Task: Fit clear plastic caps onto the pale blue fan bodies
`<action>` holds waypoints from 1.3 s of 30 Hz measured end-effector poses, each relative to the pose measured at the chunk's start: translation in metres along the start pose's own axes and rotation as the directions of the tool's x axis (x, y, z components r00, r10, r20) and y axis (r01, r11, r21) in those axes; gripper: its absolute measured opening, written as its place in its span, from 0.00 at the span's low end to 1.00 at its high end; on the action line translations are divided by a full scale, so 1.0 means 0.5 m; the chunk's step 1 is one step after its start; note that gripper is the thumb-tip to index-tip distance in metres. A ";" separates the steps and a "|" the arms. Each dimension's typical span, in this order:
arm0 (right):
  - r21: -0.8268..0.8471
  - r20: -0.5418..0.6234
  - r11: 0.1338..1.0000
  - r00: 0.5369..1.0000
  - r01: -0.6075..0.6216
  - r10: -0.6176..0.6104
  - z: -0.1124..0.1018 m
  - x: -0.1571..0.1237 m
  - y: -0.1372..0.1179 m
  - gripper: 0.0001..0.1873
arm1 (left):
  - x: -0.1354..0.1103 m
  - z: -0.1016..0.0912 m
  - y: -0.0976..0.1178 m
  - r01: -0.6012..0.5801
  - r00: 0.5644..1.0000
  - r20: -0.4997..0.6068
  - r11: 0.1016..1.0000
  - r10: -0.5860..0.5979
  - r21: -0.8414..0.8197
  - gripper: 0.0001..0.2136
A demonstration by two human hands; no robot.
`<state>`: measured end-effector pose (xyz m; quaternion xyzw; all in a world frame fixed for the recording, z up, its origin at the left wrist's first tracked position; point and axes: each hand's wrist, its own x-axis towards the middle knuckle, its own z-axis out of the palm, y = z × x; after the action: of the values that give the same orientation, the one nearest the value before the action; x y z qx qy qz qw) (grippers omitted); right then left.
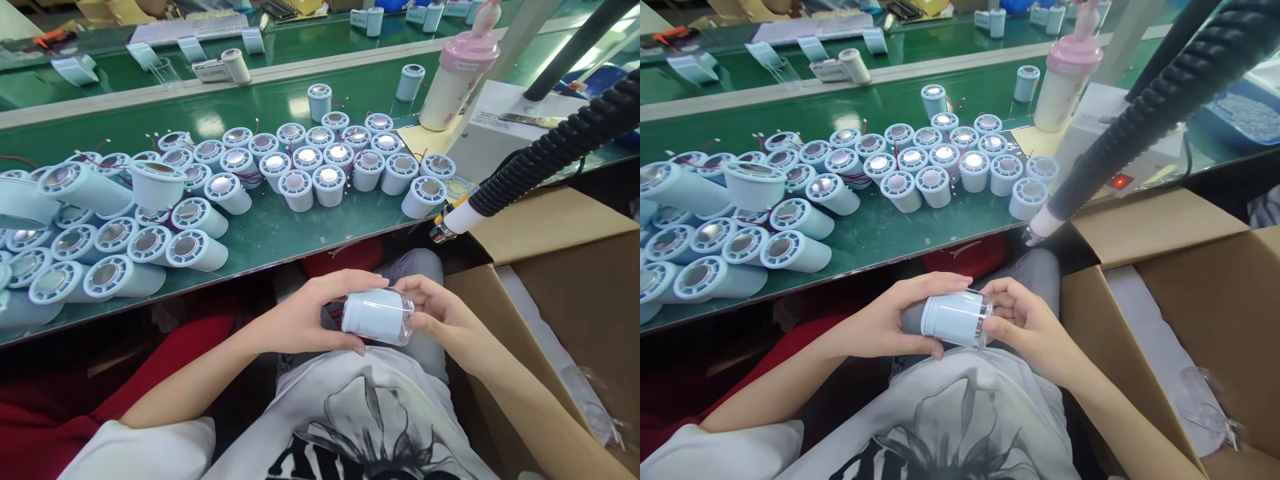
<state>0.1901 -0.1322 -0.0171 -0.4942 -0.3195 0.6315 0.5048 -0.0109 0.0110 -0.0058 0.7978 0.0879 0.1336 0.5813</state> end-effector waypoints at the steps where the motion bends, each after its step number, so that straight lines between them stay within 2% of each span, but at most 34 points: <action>1: 0.024 0.002 1.000 1.000 -0.008 0.008 0.001 0.002 0.000 0.18 | 0.000 0.000 0.000 0.002 1.000 0.001 1.000 -0.002 0.006 0.36; 12: 0.173 0.049 0.960 0.975 -0.221 0.216 0.012 0.014 0.008 0.26 | -0.001 -0.001 -0.004 -0.067 0.998 0.005 0.998 0.067 0.009 0.38; 19: 0.293 0.174 0.888 0.933 -0.353 0.314 0.016 0.023 0.010 0.29 | -0.001 -0.001 -0.012 -0.091 0.996 0.008 0.996 0.091 -0.005 0.38; 24: 0.291 0.280 0.846 0.886 -0.446 0.370 0.014 0.024 0.012 0.35 | -0.002 0.003 -0.011 -0.098 0.995 0.011 0.995 0.098 0.011 0.39; 30: 0.256 0.328 0.841 0.861 -0.477 0.389 0.011 0.027 0.016 0.41 | 0.000 0.008 0.008 -0.061 0.998 0.001 0.997 0.061 0.039 0.29; 32: 0.216 0.319 0.871 0.875 -0.441 0.364 0.010 0.024 0.021 0.41 | 0.000 0.010 0.017 -0.041 0.999 -0.009 0.998 0.042 0.038 0.28; 34: 0.149 0.254 0.936 0.927 -0.319 0.275 0.009 0.017 0.028 0.41 | -0.001 0.011 0.024 0.021 1.000 -0.020 1.000 -0.020 0.018 0.28; 36: 0.020 0.141 0.996 0.986 -0.092 0.088 0.006 0.007 0.035 0.40 | -0.002 0.012 0.029 0.116 0.993 -0.027 0.993 -0.116 -0.020 0.28; 37: -0.084 0.085 0.995 0.996 0.045 -0.038 0.003 0.002 0.038 0.40 | -0.003 0.013 0.031 0.161 0.986 -0.027 0.986 -0.162 -0.042 0.28; 38: -0.211 0.052 0.959 0.982 0.191 -0.184 0.001 -0.001 0.042 0.40 | -0.004 0.014 0.032 0.201 0.979 -0.027 0.978 -0.203 -0.064 0.28; 39: -0.349 0.056 0.877 0.941 0.331 -0.333 -0.003 -0.004 0.045 0.41 | -0.004 0.015 0.032 0.234 0.971 -0.027 0.968 -0.237 -0.089 0.28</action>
<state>0.1840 -0.1406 -0.0373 -0.5166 -0.5061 0.4666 0.5092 -0.0109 -0.0011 0.0069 0.7534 0.1871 0.0823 0.6249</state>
